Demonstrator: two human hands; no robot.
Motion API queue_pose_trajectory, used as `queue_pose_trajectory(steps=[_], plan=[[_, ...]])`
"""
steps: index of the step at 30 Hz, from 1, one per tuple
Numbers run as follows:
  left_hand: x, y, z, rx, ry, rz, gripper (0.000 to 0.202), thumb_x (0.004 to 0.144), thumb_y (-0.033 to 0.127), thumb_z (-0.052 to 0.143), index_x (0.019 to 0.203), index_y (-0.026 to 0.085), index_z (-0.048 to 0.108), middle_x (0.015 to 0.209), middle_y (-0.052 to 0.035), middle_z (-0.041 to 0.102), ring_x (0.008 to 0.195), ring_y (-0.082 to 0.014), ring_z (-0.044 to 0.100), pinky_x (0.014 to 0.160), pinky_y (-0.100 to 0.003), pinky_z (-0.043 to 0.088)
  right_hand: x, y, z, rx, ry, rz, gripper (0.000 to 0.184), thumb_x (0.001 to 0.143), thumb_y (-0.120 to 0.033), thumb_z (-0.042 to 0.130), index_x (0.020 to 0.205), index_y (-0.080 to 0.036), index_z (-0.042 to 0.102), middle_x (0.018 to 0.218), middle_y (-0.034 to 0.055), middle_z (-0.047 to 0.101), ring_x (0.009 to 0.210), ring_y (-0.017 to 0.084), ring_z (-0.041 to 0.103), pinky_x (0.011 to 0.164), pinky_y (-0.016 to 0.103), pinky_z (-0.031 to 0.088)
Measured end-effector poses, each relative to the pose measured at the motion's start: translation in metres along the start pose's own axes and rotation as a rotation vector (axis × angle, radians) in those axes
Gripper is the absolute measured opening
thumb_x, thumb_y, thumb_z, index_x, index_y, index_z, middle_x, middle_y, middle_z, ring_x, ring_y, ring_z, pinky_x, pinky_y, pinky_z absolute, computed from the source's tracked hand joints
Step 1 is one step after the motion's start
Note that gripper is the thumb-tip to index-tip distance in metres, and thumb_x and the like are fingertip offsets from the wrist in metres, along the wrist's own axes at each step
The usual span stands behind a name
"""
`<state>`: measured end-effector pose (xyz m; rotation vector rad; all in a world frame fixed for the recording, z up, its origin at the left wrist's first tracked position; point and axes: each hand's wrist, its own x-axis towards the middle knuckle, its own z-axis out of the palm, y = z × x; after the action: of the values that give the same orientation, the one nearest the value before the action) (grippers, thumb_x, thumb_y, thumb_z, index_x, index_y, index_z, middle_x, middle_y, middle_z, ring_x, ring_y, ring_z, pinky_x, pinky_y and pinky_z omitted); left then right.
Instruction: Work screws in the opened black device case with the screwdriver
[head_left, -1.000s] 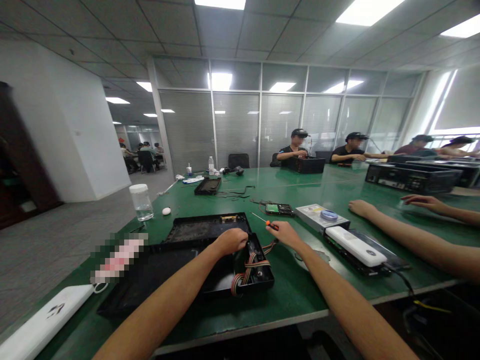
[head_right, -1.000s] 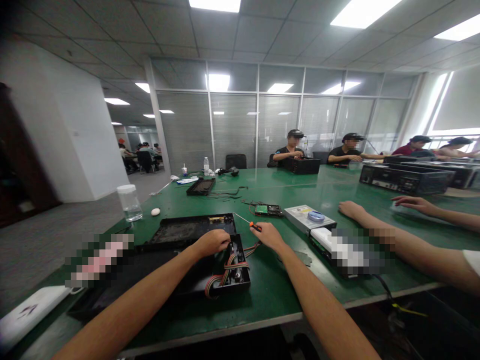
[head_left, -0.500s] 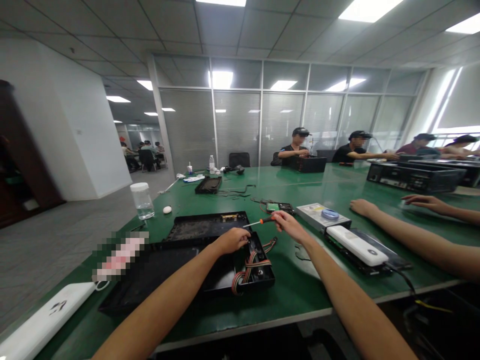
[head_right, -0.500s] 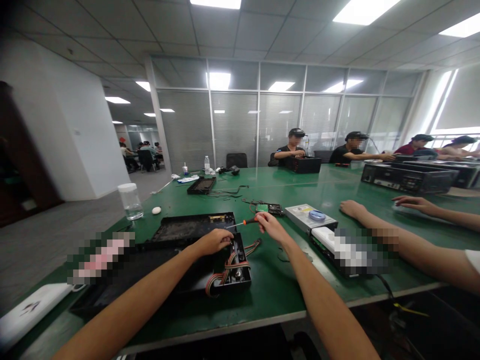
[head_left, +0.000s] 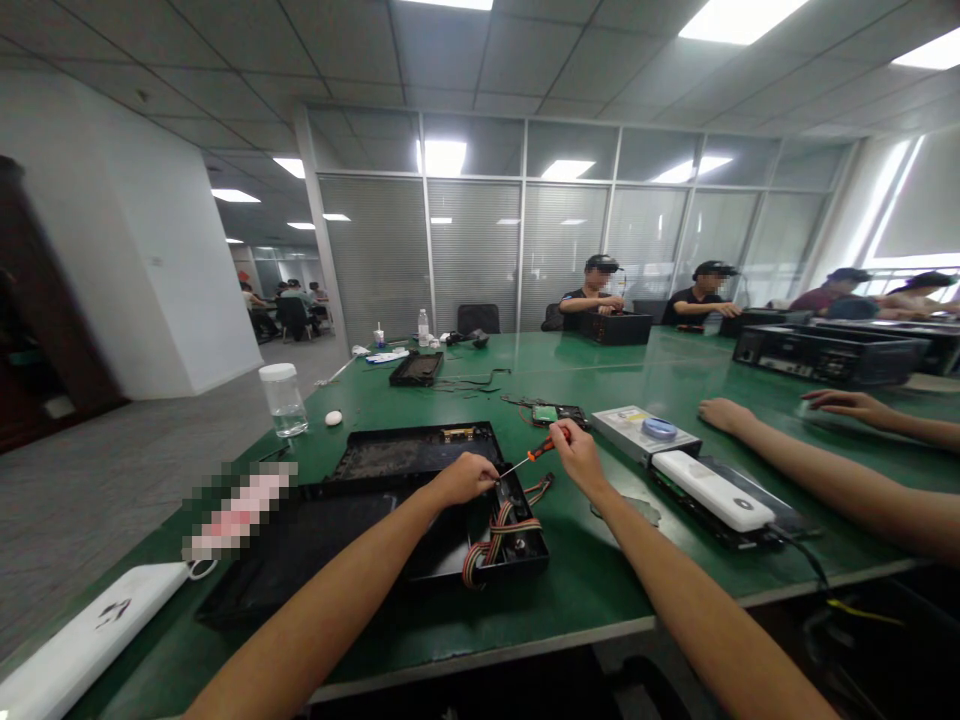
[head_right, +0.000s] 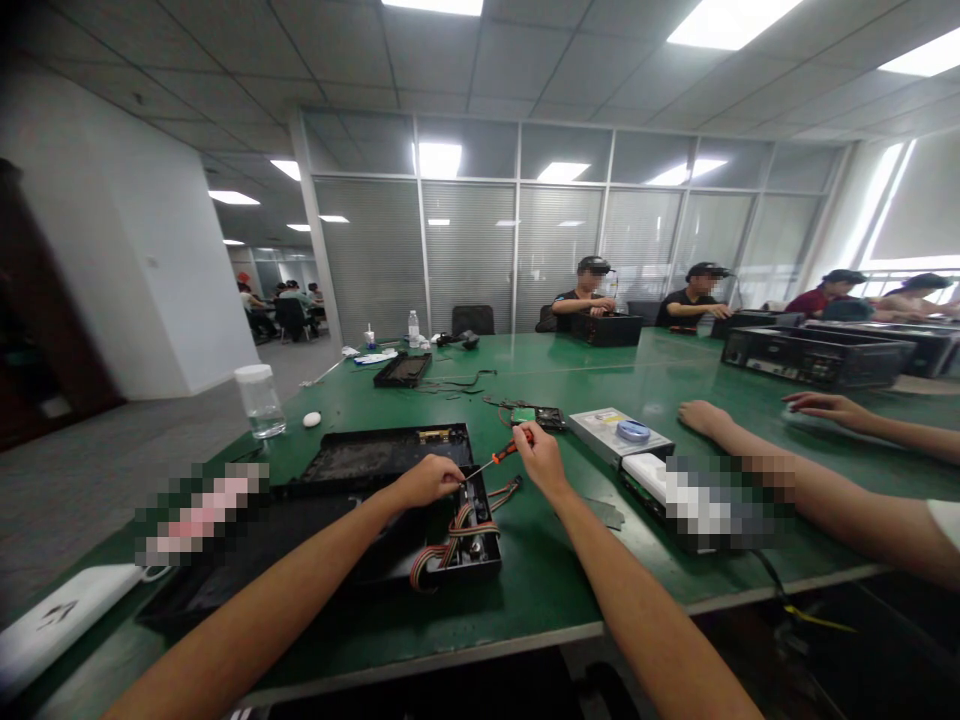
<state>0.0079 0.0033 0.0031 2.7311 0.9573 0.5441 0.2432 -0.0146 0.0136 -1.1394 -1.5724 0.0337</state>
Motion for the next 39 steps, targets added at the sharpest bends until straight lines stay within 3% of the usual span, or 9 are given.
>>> queue_pose_trajectory(steps=[17, 23, 26, 28, 30, 33, 36, 39], plan=[[-0.002, 0.004, -0.003, 0.014, -0.009, -0.002, 0.017, 0.074, 0.016, 0.053, 0.084, 0.015, 0.066, 0.076, -0.0018, 0.064, 0.068, -0.0109, 0.055, 0.066, -0.018, 0.039, 0.0, -0.013, -0.003, -0.162, -0.05, -0.062, 0.034, 0.083, -0.044, 0.034, 0.076, -0.018, 0.054, 0.059, 0.0002, 0.053, 0.053, 0.013, 0.047, 0.055, 0.022, 0.032], [-0.005, 0.001, -0.003, -0.013, -0.004, -0.008, 0.018, 0.073, 0.016, 0.052, 0.084, 0.014, 0.065, 0.076, -0.0023, 0.064, 0.068, -0.0118, 0.056, 0.066, -0.019, 0.04, 0.018, -0.074, -0.015, -0.499, -0.385, -0.253, 0.034, 0.08, -0.049, 0.041, 0.075, -0.018, 0.055, 0.065, 0.0056, 0.06, 0.063, 0.017, 0.053, 0.058, 0.023, 0.029], [-0.006, 0.0, -0.003, -0.018, -0.001, -0.002, 0.017, 0.073, 0.016, 0.053, 0.084, 0.014, 0.065, 0.075, -0.0026, 0.064, 0.067, -0.0119, 0.056, 0.065, -0.019, 0.04, 0.033, -0.104, -0.014, -0.547, -0.528, -0.282, 0.031, 0.082, -0.046, 0.04, 0.086, -0.018, 0.055, 0.068, 0.0061, 0.061, 0.064, 0.018, 0.053, 0.058, 0.024, 0.027], [-0.007, 0.0, -0.002, -0.017, -0.002, 0.002, 0.015, 0.074, 0.017, 0.053, 0.083, 0.014, 0.065, 0.074, -0.0025, 0.064, 0.066, -0.0117, 0.056, 0.064, -0.019, 0.04, 0.043, -0.113, -0.009, -0.523, -0.636, -0.331, 0.031, 0.082, -0.045, 0.042, 0.092, -0.019, 0.055, 0.071, 0.0059, 0.062, 0.063, 0.017, 0.053, 0.058, 0.024, 0.028], [-0.006, -0.001, -0.001, -0.009, 0.003, 0.002, 0.014, 0.074, 0.017, 0.053, 0.081, 0.014, 0.064, 0.074, -0.0023, 0.064, 0.066, -0.0115, 0.056, 0.064, -0.019, 0.039, 0.053, -0.114, -0.005, -0.563, -0.688, -0.344, 0.037, 0.08, -0.05, 0.042, 0.084, -0.017, 0.058, 0.07, 0.0075, 0.061, 0.062, 0.017, 0.052, 0.057, 0.025, 0.028], [-0.007, -0.001, -0.001, 0.0, 0.019, 0.01, 0.012, 0.073, 0.016, 0.054, 0.079, 0.014, 0.064, 0.07, -0.0015, 0.063, 0.063, -0.011, 0.055, 0.062, -0.019, 0.039, 0.061, -0.11, -0.002, -0.663, -0.665, -0.274, 0.045, 0.078, -0.056, 0.041, 0.071, -0.014, 0.058, 0.066, 0.009, 0.06, 0.06, 0.017, 0.051, 0.056, 0.026, 0.027], [-0.008, 0.001, -0.003, -0.006, 0.02, 0.031, 0.011, 0.073, 0.016, 0.053, 0.078, 0.014, 0.062, 0.066, -0.0001, 0.06, 0.06, -0.0099, 0.053, 0.058, -0.018, 0.037, 0.063, -0.107, -0.004, -0.551, -0.699, -0.258, 0.038, 0.079, -0.051, 0.044, 0.083, -0.015, 0.056, 0.066, 0.0051, 0.059, 0.055, 0.014, 0.048, 0.053, 0.024, 0.027], [-0.008, 0.002, -0.004, 0.017, 0.008, 0.026, 0.01, 0.073, 0.015, 0.052, 0.077, 0.014, 0.061, 0.064, 0.0006, 0.058, 0.058, -0.0096, 0.051, 0.057, -0.018, 0.037, 0.059, -0.1, -0.005, -0.507, -0.599, -0.249, 0.039, 0.077, -0.054, 0.045, 0.07, -0.017, 0.055, 0.06, 0.0044, 0.056, 0.054, 0.014, 0.046, 0.052, 0.024, 0.025]])
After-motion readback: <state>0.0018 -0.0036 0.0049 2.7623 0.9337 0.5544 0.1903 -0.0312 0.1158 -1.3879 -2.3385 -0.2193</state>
